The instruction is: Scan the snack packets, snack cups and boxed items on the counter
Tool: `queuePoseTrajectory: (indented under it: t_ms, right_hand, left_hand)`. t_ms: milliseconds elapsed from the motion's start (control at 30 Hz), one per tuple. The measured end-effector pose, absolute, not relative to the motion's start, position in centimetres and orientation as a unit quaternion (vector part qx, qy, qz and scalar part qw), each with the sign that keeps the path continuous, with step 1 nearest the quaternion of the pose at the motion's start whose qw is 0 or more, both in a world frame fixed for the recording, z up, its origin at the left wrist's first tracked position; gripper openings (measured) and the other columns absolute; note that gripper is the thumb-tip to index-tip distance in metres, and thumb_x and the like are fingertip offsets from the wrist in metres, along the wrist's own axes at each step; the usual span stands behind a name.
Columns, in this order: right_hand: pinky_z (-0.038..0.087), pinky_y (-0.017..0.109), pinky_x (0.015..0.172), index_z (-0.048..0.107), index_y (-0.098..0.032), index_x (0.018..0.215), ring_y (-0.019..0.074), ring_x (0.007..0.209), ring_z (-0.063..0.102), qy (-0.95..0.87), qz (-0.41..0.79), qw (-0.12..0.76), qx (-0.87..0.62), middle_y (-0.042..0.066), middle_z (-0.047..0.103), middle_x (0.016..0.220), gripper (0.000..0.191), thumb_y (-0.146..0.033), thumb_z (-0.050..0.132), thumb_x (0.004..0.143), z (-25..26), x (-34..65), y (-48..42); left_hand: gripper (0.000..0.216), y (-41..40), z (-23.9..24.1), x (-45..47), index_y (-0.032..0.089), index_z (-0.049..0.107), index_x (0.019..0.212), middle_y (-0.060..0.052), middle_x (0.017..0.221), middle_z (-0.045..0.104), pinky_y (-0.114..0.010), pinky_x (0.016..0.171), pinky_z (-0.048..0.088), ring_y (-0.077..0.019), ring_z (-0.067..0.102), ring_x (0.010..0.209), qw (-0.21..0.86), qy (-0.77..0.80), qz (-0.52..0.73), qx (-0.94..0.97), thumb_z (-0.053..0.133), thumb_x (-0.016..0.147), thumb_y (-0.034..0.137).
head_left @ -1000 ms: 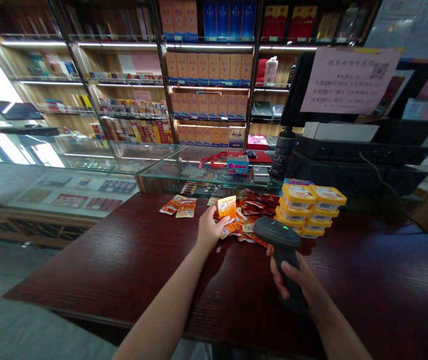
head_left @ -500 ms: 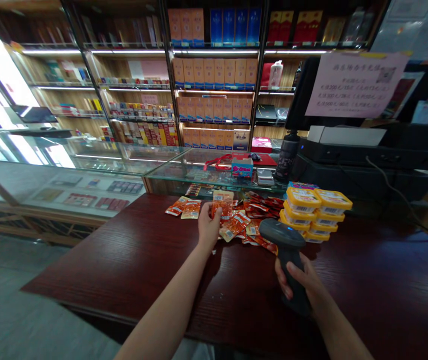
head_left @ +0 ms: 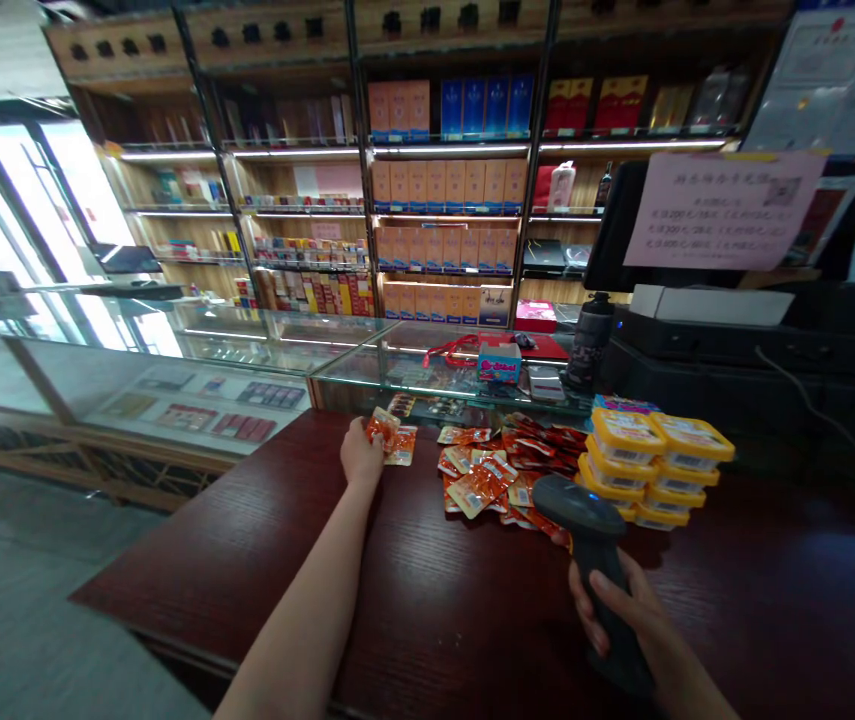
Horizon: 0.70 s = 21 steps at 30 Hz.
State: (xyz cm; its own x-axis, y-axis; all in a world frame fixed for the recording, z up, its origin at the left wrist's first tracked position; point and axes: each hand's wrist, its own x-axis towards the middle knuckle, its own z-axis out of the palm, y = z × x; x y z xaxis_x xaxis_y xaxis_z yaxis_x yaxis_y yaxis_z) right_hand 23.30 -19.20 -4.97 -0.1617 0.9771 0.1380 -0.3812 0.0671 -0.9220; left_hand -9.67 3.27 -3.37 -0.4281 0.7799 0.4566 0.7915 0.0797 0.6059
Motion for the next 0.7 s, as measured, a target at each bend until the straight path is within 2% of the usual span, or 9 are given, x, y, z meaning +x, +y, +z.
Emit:
queuePoseTrajectory:
  t_ms: [167, 300, 433, 600, 700]
  right_hand:
    - [0.032, 0.014, 0.034, 0.048, -0.020, 0.120, 0.0036, 0.036, 0.044, -0.456, 0.600, 0.566, -0.333, -0.006, 0.053, 0.061, 0.052, -0.045, 0.067, 0.079, -5.3, 23.3, -19.2]
    - [0.032, 0.015, 0.035, 0.048, -0.019, 0.120, 0.0037, 0.036, 0.044, -0.451, 0.597, 0.567, -0.345, -0.005, 0.053, 0.062, 0.051, -0.044, 0.066, 0.079, -5.0, 23.3, -19.4]
    - [0.033, 0.015, 0.036, 0.046, -0.019, 0.122, 0.0041, 0.037, 0.044, -0.450, 0.595, 0.567, -0.348, -0.005, 0.053, 0.063, 0.054, -0.044, 0.066, 0.079, -4.6, 23.2, -19.5]
    - [0.034, 0.015, 0.035, 0.041, -0.020, 0.128, 0.0046, 0.037, 0.044, -0.445, 0.589, 0.570, -0.361, -0.006, 0.053, 0.062, 0.061, -0.044, 0.067, 0.078, -4.4, 23.1, -19.6]
    - [0.033, 0.015, 0.034, 0.045, -0.020, 0.124, 0.0043, 0.036, 0.043, -0.443, 0.590, 0.573, -0.357, -0.006, 0.053, 0.062, 0.058, -0.045, 0.068, 0.077, -4.5, 23.0, -19.5]
  left_hand:
    - [0.036, 2.3, -3.4, -9.7, 0.020, 0.062, 0.116, -0.014, 0.118, 0.055, -0.042, 0.091, 0.041, -0.0304, 0.049, 0.111, 0.098, -0.749, -0.346, -0.557, 0.053, 0.083, 0.031]
    - [0.032, 2.2, -3.8, -9.2, 0.024, 0.068, 0.106, -0.010, 0.109, 0.059, -0.039, 0.093, 0.039, -0.0270, 0.052, 0.105, 0.084, -0.675, -0.284, -0.676, 0.054, 0.083, 0.041]
    - [0.027, 2.3, -4.6, -8.7, 0.025, 0.070, 0.101, -0.009, 0.115, 0.058, -0.045, 0.096, 0.036, -0.0285, 0.052, 0.106, 0.066, -0.662, -0.223, -0.713, 0.055, 0.082, 0.038]
    - [0.030, 2.3, -4.5, -8.2, 0.022, 0.066, 0.109, -0.010, 0.118, 0.057, -0.041, 0.098, 0.037, -0.0266, 0.050, 0.110, 0.086, -0.635, -0.277, -0.716, 0.054, 0.082, 0.028]
    - [0.029, 2.1, -4.0, -7.1, 0.019, 0.066, 0.107, -0.010, 0.112, 0.060, -0.037, 0.098, 0.038, -0.0242, 0.052, 0.108, 0.083, -0.603, -0.326, -0.723, 0.052, 0.084, 0.028]
